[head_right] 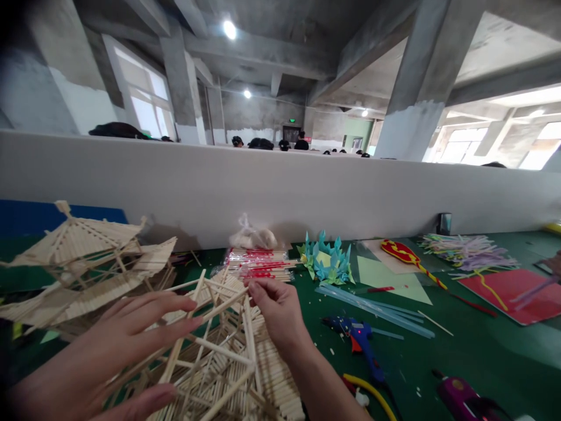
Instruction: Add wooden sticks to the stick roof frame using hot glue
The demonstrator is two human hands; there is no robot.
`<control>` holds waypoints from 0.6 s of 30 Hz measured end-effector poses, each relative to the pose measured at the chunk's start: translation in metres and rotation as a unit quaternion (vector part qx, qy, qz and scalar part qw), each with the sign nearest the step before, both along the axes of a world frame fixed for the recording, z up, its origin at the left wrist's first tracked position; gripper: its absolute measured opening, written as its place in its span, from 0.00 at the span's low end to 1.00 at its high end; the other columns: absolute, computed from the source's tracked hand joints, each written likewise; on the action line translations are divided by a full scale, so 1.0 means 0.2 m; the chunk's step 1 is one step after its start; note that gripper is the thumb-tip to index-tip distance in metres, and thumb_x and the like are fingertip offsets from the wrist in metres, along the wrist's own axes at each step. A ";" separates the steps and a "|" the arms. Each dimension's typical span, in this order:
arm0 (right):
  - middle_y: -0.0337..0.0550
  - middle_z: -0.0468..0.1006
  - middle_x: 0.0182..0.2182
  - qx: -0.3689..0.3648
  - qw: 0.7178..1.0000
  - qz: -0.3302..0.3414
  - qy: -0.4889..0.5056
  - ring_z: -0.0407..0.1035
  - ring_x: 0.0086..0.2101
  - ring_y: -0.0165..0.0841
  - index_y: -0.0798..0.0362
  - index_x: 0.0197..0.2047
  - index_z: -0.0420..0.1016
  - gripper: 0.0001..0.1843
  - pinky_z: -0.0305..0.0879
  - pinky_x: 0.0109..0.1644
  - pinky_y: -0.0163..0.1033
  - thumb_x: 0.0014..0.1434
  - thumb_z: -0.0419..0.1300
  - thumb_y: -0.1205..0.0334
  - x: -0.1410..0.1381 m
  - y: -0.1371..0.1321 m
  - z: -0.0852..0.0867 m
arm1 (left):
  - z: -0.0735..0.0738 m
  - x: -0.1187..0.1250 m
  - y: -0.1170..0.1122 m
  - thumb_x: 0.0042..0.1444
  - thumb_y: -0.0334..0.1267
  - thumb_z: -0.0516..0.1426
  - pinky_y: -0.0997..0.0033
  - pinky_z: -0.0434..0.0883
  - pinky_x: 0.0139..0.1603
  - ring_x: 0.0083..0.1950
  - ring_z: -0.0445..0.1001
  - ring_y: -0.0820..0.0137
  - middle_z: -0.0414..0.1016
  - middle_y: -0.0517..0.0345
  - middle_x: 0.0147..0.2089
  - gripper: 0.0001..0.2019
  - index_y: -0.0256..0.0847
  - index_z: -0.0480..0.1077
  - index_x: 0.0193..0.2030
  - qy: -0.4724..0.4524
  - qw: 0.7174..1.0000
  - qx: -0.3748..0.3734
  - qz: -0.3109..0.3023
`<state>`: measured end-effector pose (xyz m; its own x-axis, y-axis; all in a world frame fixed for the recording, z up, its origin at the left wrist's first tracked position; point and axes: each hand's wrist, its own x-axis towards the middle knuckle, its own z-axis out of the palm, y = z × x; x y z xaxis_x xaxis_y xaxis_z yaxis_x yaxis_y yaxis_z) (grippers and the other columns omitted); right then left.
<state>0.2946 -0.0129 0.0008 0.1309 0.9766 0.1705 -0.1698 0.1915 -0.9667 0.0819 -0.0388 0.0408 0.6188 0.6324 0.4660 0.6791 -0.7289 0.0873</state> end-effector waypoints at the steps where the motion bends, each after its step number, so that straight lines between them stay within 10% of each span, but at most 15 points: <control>1: 0.35 0.72 0.20 0.000 1.000 0.001 -0.001 0.60 0.22 0.26 0.52 0.28 0.79 0.09 0.57 0.26 0.32 0.47 0.62 0.56 0.00 0.00 0.00 | 0.01 0.00 -0.01 0.50 0.52 0.53 0.48 0.61 0.52 0.56 0.61 0.55 0.66 0.59 0.55 0.22 0.58 0.61 0.54 -0.002 1.000 -0.010 0.001; 18: 0.37 0.72 0.21 -0.014 1.000 0.002 -0.016 0.62 0.22 0.27 0.53 0.34 0.78 0.14 0.56 0.25 0.32 0.48 0.61 0.53 0.01 -0.02 0.02 | 0.08 0.04 -0.02 0.48 0.55 0.54 0.50 0.62 0.51 0.53 0.64 0.55 0.70 0.57 0.51 0.23 0.53 0.65 0.50 -0.013 0.999 -0.046 0.004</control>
